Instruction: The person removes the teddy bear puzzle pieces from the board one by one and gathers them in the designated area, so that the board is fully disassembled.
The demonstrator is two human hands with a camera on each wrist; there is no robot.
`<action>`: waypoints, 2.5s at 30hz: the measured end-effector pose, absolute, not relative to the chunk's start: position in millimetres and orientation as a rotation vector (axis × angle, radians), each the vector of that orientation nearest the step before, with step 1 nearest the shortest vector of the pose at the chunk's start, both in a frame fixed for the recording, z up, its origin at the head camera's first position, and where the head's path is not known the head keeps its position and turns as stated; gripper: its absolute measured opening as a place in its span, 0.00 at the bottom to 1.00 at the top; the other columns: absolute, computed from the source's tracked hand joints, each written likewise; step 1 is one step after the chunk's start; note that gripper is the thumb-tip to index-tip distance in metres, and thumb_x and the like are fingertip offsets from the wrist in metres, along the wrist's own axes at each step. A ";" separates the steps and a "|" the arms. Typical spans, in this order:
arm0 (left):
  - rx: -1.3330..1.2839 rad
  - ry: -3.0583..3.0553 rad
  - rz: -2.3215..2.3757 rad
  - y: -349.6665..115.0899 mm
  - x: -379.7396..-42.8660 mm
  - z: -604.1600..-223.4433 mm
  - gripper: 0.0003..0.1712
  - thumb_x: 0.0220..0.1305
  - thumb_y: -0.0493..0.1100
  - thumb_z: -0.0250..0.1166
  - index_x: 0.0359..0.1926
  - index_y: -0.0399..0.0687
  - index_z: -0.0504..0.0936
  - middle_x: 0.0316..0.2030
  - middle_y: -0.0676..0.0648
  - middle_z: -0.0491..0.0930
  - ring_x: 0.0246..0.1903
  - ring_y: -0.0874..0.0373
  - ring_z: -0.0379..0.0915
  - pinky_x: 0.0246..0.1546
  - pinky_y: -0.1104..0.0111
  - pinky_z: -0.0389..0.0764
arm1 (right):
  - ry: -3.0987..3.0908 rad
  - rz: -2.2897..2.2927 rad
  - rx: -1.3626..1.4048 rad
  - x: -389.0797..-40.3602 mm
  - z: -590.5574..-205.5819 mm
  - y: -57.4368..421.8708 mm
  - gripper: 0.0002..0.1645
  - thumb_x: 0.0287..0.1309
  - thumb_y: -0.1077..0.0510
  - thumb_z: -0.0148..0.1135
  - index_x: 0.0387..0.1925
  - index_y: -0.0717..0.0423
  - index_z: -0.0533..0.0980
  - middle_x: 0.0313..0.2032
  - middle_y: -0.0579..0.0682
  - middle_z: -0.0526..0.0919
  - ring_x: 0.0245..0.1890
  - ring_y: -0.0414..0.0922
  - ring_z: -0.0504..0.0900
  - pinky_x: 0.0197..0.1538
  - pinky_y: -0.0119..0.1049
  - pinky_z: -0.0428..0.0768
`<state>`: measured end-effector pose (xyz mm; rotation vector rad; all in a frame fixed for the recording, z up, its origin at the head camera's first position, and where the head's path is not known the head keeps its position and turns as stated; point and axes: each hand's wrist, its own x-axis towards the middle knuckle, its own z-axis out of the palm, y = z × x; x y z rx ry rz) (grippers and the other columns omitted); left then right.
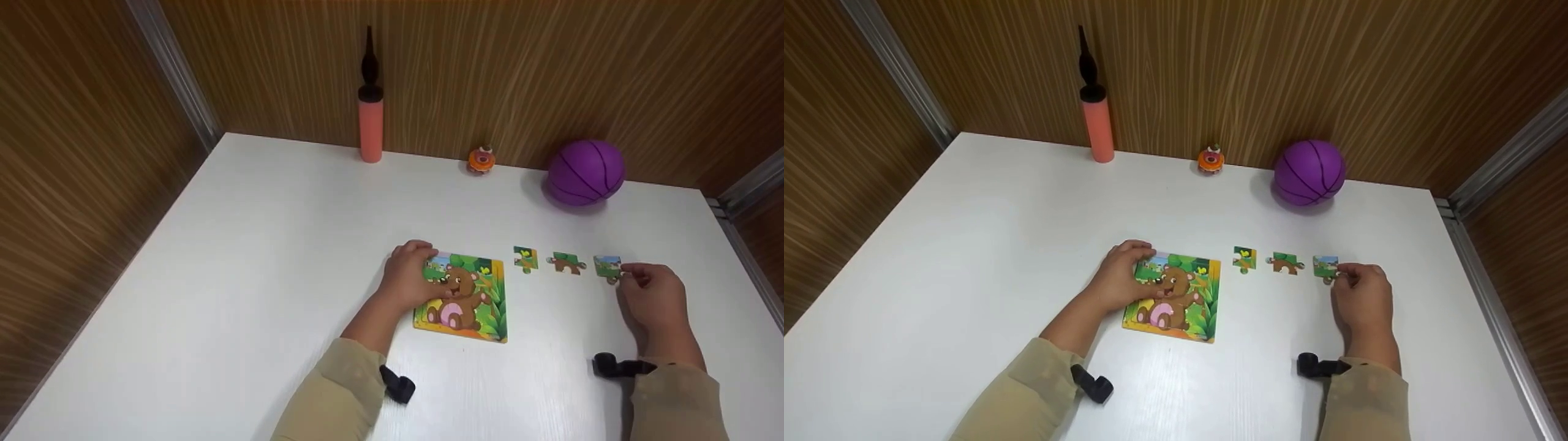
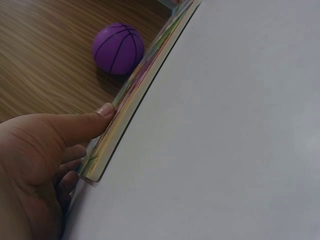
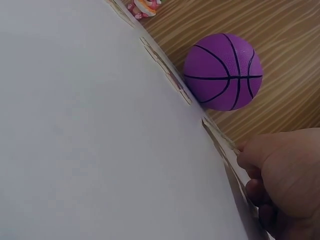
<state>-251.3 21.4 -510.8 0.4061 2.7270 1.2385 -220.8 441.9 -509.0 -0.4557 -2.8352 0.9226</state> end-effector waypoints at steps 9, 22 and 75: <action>0.405 2.733 1.229 21.6 -250.6 -510.2 0.46 0.53 0.53 0.85 0.69 0.40 0.79 0.69 0.46 0.71 0.69 0.48 0.65 0.71 0.57 0.67 | -2.841 0.929 -0.466 -221.7 -509.7 444.4 0.24 0.75 0.62 0.48 0.61 0.74 0.78 0.51 0.69 0.76 0.45 0.55 0.73 0.40 0.40 0.71; 0.369 2.718 1.253 22.3 -251.5 -511.6 0.46 0.52 0.52 0.85 0.69 0.41 0.79 0.69 0.47 0.71 0.69 0.49 0.64 0.71 0.58 0.67 | -2.819 1.022 -0.621 -220.6 -505.2 440.9 0.28 0.73 0.57 0.52 0.65 0.71 0.76 0.59 0.70 0.74 0.55 0.61 0.73 0.49 0.47 0.74; 0.403 2.751 1.250 26.6 -251.0 -512.4 0.42 0.54 0.53 0.83 0.68 0.42 0.81 0.70 0.47 0.72 0.69 0.49 0.64 0.71 0.55 0.65 | -3.040 1.197 0.369 -221.1 -476.6 312.0 0.22 0.62 0.63 0.75 0.56 0.66 0.84 0.36 0.52 0.81 0.36 0.48 0.74 0.36 0.35 0.75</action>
